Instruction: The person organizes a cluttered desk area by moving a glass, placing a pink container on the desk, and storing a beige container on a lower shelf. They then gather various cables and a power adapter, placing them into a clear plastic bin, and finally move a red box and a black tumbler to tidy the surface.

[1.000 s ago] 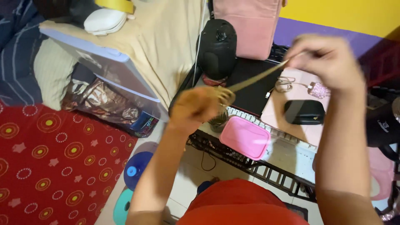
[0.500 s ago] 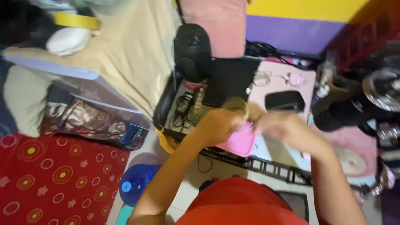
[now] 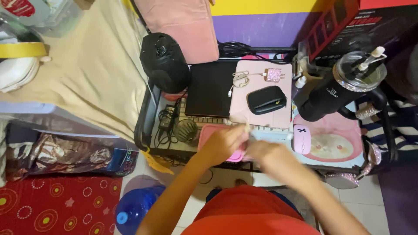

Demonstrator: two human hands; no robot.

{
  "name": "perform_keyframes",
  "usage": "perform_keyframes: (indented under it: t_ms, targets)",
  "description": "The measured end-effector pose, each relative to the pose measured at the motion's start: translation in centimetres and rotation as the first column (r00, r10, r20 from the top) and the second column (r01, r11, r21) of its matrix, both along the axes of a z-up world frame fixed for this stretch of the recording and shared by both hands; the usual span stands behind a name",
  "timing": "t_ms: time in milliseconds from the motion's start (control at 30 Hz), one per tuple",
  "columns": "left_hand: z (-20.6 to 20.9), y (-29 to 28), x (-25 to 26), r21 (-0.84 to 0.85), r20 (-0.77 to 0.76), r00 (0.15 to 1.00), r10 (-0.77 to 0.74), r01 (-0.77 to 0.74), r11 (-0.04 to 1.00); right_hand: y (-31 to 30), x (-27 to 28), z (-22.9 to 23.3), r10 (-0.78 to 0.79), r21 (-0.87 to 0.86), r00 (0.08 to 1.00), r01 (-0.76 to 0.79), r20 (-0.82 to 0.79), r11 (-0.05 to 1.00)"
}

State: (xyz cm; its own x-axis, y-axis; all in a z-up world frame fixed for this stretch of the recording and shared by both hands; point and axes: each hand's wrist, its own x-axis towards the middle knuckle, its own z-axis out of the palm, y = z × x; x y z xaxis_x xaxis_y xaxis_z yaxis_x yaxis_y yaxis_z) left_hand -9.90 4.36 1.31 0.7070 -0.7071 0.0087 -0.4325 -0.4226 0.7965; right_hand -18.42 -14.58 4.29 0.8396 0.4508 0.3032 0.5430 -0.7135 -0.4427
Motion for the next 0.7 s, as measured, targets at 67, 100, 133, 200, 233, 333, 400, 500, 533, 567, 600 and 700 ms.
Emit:
perform_keyframes:
  t_ms: [67,100,133,200,233,333,400,500,533,567,600,700]
  targets:
    - [-0.9,0.9,-0.6,-0.230,-0.368,0.898,-0.242,0.165,0.959,-2.2,0.5,1.8,-0.100,0.075,0.994,0.096,0.053,0.993]
    - [-1.2,1.2,-0.6,-0.359,-0.501,0.780,-0.374,0.206,0.910,-3.1,1.0,2.4,-0.189,0.135,0.981,0.183,0.036,0.974]
    - [-1.4,1.3,-0.9,-0.487,-0.596,0.626,-0.503,0.216,0.846,-3.3,1.2,2.5,-0.212,0.193,0.977,0.204,0.023,0.960]
    - [-1.5,1.1,-2.3,-0.641,-0.637,0.561,-0.528,-0.005,0.768,-3.9,1.5,2.2,-0.261,0.305,0.965,0.250,-0.004,0.919]
    - [-1.3,0.9,-2.8,-0.693,-0.653,0.529,-0.542,-0.127,0.710,-3.3,1.5,1.4,-0.311,0.360,0.944,0.330,-0.112,0.872]
    - [-0.3,-2.9,-3.5,-0.447,-0.778,0.623,0.083,-0.642,0.623,0.4,0.8,-1.5,-0.429,0.400,0.883,0.469,-0.190,0.787]
    - [0.9,-3.7,-3.8,-0.593,-0.334,0.923,0.189,-0.362,0.720,2.5,0.1,-2.6,-0.479,0.307,0.872,0.431,0.100,0.849]
    - [2.5,-4.3,-5.0,-0.577,-0.055,0.972,0.229,-0.218,0.787,3.7,0.2,-2.7,-0.524,0.426,0.698,0.714,-0.487,0.556]
    - [2.8,-4.5,-5.2,-0.567,-0.048,0.970,0.240,-0.224,0.793,3.7,0.4,-2.7,-0.501,0.484,0.705,0.709,-0.502,0.513]
    - [2.9,-4.6,-5.1,-0.526,0.033,0.956,0.291,-0.231,0.819,3.8,0.4,-2.7,-0.475,0.537,0.710,0.704,-0.521,0.465]
    - [2.9,-4.7,-4.8,-0.483,0.116,0.935,0.335,-0.242,0.842,3.8,0.3,-2.8,-0.448,0.585,0.715,0.698,-0.537,0.413]
    - [3.0,-4.7,-4.3,-0.407,0.424,0.853,0.303,-0.119,0.905,3.3,0.5,-3.4,-0.404,0.632,0.765,0.642,-0.501,0.433]
